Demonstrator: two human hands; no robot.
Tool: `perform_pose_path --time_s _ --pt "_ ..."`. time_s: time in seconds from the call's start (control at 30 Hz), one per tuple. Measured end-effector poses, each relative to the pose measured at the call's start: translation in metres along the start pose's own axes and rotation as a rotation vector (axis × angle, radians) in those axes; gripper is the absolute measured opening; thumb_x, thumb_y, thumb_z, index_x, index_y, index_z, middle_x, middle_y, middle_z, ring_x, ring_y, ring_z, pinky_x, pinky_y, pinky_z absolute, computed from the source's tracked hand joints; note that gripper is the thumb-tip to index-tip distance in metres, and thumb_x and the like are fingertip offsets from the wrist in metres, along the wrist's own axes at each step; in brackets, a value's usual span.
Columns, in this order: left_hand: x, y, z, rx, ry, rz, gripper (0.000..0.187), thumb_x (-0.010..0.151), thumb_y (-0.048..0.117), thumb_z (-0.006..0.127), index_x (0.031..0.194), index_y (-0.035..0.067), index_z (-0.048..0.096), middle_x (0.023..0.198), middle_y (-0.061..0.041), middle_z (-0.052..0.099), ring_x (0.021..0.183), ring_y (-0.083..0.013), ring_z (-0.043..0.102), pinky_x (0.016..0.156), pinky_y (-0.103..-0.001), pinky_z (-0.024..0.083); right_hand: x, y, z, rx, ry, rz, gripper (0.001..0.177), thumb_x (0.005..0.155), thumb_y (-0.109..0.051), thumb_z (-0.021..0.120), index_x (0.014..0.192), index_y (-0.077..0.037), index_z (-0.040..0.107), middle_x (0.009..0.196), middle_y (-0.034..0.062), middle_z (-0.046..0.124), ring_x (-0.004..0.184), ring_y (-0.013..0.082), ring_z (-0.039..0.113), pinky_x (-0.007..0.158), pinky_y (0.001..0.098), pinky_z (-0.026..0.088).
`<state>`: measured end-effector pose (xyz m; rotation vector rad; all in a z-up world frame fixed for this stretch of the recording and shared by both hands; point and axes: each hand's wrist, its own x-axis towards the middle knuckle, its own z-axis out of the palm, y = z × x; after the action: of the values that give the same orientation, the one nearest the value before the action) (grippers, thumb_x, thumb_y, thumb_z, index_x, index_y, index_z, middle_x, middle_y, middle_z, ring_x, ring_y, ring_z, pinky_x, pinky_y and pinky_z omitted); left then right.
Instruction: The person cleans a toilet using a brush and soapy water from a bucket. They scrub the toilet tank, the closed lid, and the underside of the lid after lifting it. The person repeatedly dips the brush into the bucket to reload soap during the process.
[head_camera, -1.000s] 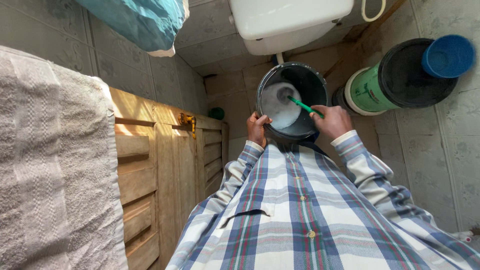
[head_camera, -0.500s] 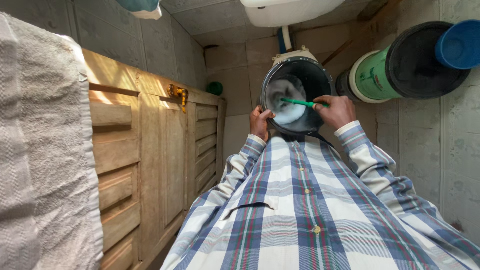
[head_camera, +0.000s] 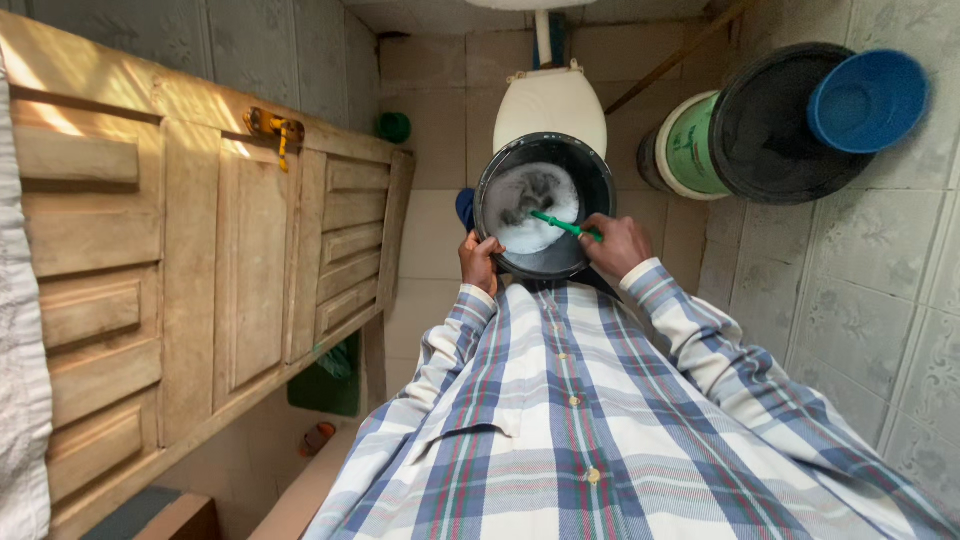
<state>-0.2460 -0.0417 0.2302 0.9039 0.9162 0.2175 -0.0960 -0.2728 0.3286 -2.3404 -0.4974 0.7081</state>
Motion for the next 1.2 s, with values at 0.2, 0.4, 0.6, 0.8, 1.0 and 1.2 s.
perform_pose_path --time_s 0.2,0.4,0.6,0.8,1.0,1.2 --pt "-0.012 -0.04 -0.027 0.026 0.086 -0.007 0.01 0.073 -0.001 0.059 0.083 0.0 0.056 0.071 -0.007 0.057 0.067 -0.0181 0.054 0.07 -0.032 0.047 -0.001 0.011 0.013 -0.095 -0.094 0.05 0.031 0.092 -0.037 0.07 0.11 -0.013 0.078 0.086 0.0206 0.075 0.08 0.0412 0.071 0.078 0.0519 0.056" --pt "-0.012 -0.042 -0.075 0.083 0.058 -0.023 0.013 0.072 -0.002 0.059 0.085 -0.001 0.056 0.073 -0.006 0.058 0.068 -0.0174 0.053 0.07 -0.032 0.045 -0.017 0.007 0.072 -0.146 -0.137 0.072 0.031 0.098 -0.038 0.065 0.114 -0.014 0.078 0.084 0.0217 0.074 0.079 0.0419 0.071 0.076 0.053 0.055" --pt "0.025 -0.048 -0.133 0.111 0.012 -0.058 0.02 0.073 -0.003 0.061 0.092 -0.003 0.062 0.076 -0.005 0.061 0.067 -0.0156 0.055 0.066 -0.03 0.046 -0.009 0.006 0.127 0.022 -0.07 0.25 0.032 0.102 -0.035 0.065 0.114 -0.009 0.077 0.083 0.0189 0.074 0.072 0.0336 0.069 0.068 0.0458 0.055" --pt "0.096 -0.066 -0.177 0.09 0.015 -0.022 0.011 0.074 -0.002 0.062 0.085 -0.002 0.061 0.073 -0.005 0.061 0.066 -0.0146 0.054 0.065 -0.03 0.045 -0.009 0.04 0.15 0.477 -0.131 0.524 0.031 0.105 -0.021 0.058 0.125 0.001 0.066 0.086 0.0096 0.072 0.066 0.013 0.062 0.063 0.0304 0.054" --pt "0.136 -0.076 -0.19 0.162 0.057 -0.01 0.01 0.07 -0.006 0.06 0.08 -0.003 0.059 0.069 -0.005 0.06 0.062 -0.0156 0.053 0.063 -0.03 0.044 0.005 0.072 0.171 0.451 -0.14 0.515 0.032 0.103 -0.017 0.061 0.129 0.001 0.061 0.095 0.0077 0.075 0.071 0.0142 0.06 0.063 0.0321 0.051" --pt "0.162 -0.104 -0.177 0.176 0.072 0.137 0.01 0.071 -0.008 0.059 0.081 -0.004 0.059 0.068 -0.008 0.061 0.06 -0.0176 0.055 0.061 -0.032 0.046 0.052 0.097 0.217 0.178 -0.23 0.354 0.025 0.101 -0.023 0.062 0.119 -0.008 0.071 0.093 0.0103 0.078 0.078 0.0205 0.073 0.071 0.037 0.056"
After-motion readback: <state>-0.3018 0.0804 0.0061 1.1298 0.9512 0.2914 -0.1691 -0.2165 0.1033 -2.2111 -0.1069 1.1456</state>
